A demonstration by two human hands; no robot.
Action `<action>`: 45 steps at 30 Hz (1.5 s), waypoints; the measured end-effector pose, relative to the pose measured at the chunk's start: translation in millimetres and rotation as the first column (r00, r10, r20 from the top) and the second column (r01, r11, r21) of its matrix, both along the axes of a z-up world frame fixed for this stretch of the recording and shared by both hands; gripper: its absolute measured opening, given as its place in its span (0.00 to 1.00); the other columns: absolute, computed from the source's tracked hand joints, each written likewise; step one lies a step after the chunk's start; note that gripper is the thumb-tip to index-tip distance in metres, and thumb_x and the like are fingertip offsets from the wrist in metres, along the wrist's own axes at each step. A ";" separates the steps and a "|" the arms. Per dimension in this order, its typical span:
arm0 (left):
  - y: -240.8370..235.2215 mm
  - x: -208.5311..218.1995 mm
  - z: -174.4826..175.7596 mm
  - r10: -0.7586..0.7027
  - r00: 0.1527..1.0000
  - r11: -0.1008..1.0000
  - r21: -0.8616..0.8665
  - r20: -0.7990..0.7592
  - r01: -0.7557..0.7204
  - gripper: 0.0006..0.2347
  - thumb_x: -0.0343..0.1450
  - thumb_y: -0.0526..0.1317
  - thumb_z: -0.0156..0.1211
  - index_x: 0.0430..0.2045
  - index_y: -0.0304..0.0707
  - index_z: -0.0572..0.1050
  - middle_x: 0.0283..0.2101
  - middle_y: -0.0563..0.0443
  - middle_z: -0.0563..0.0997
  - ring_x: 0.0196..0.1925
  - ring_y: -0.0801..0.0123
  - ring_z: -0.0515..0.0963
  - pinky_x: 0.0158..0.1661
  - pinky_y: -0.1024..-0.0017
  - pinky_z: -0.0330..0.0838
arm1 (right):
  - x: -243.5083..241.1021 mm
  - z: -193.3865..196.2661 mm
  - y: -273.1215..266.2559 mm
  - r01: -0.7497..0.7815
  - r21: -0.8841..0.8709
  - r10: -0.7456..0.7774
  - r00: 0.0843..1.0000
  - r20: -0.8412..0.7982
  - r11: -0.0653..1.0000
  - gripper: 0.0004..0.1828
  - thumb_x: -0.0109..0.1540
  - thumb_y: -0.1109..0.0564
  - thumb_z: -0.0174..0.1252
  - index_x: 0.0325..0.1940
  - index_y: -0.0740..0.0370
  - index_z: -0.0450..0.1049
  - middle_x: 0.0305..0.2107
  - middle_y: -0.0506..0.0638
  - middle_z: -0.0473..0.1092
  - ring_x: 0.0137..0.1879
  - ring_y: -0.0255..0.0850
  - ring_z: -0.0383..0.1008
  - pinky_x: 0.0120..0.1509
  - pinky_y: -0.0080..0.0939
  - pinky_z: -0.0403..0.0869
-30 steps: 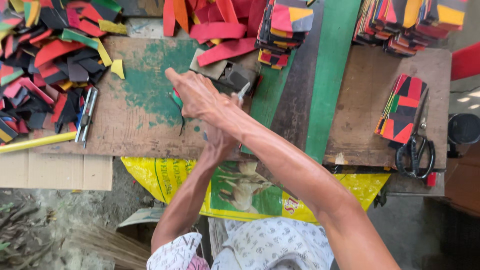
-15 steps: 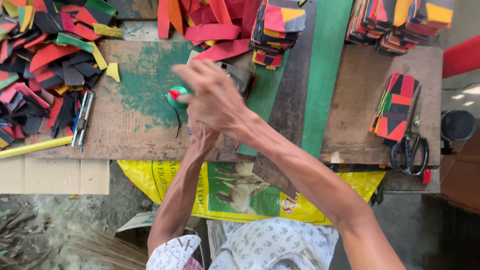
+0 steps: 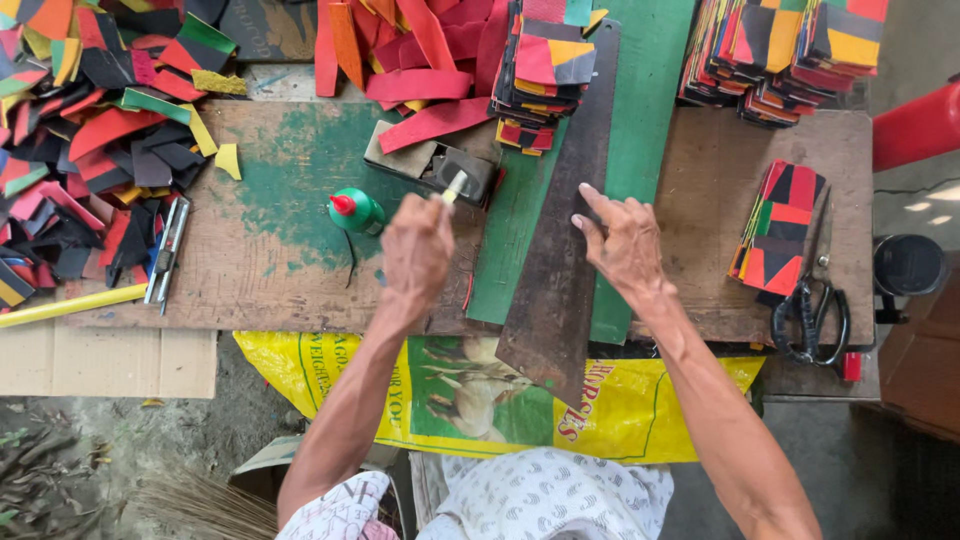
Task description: The person uses a utility knife and a metal ruler to cut multicolored foam sheets on a wooden workbench. They repeatedly align the ruler, score the foam, and trim edges, stacking finished pieces to the right.
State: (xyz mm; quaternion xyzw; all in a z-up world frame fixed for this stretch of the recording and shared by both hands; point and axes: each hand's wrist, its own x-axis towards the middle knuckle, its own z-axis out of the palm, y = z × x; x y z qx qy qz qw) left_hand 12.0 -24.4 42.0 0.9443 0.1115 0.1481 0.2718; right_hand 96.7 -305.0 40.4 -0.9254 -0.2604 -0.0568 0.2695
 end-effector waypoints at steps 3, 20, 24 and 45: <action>2.3 -0.6 0.6 -0.050 0.998 0.999 -0.014 0.032 0.050 0.08 0.75 0.38 0.59 0.36 0.31 0.80 0.31 0.41 0.76 0.29 0.52 0.78 0.29 0.57 0.72 | -1.5 -7.9 -2.1 -0.029 0.001 0.029 0.998 0.054 1.000 0.24 0.62 0.55 0.65 0.62 0.62 0.76 0.34 0.55 0.77 0.37 0.50 0.70 0.50 0.50 0.67; -0.4 5.7 17.4 -0.055 0.998 0.998 0.002 0.034 0.055 0.06 0.74 0.38 0.60 0.33 0.33 0.79 0.33 0.39 0.76 0.30 0.46 0.79 0.31 0.54 0.72 | 1.2 -0.6 1.5 -0.026 0.034 0.023 0.997 0.075 0.999 0.25 0.60 0.56 0.66 0.63 0.60 0.76 0.39 0.55 0.78 0.39 0.50 0.70 0.50 0.50 0.68; 4.1 0.5 15.3 -0.015 0.999 1.000 0.018 0.050 0.014 0.06 0.75 0.38 0.59 0.33 0.33 0.78 0.33 0.38 0.75 0.31 0.46 0.79 0.31 0.53 0.72 | -4.6 -3.6 0.3 -0.019 0.041 0.016 0.998 0.062 0.999 0.25 0.61 0.55 0.67 0.62 0.59 0.76 0.38 0.54 0.78 0.38 0.50 0.70 0.50 0.50 0.67; 8.1 4.7 -18.2 -0.142 0.956 0.478 -0.863 -0.257 -0.161 0.14 0.78 0.45 0.52 0.33 0.31 0.77 0.24 0.50 0.79 0.19 0.73 0.75 0.18 0.72 0.70 | -2.0 -2.9 0.1 0.006 0.050 -0.007 1.000 0.004 0.999 0.26 0.61 0.54 0.67 0.63 0.60 0.76 0.25 0.51 0.74 0.34 0.47 0.68 0.48 0.49 0.66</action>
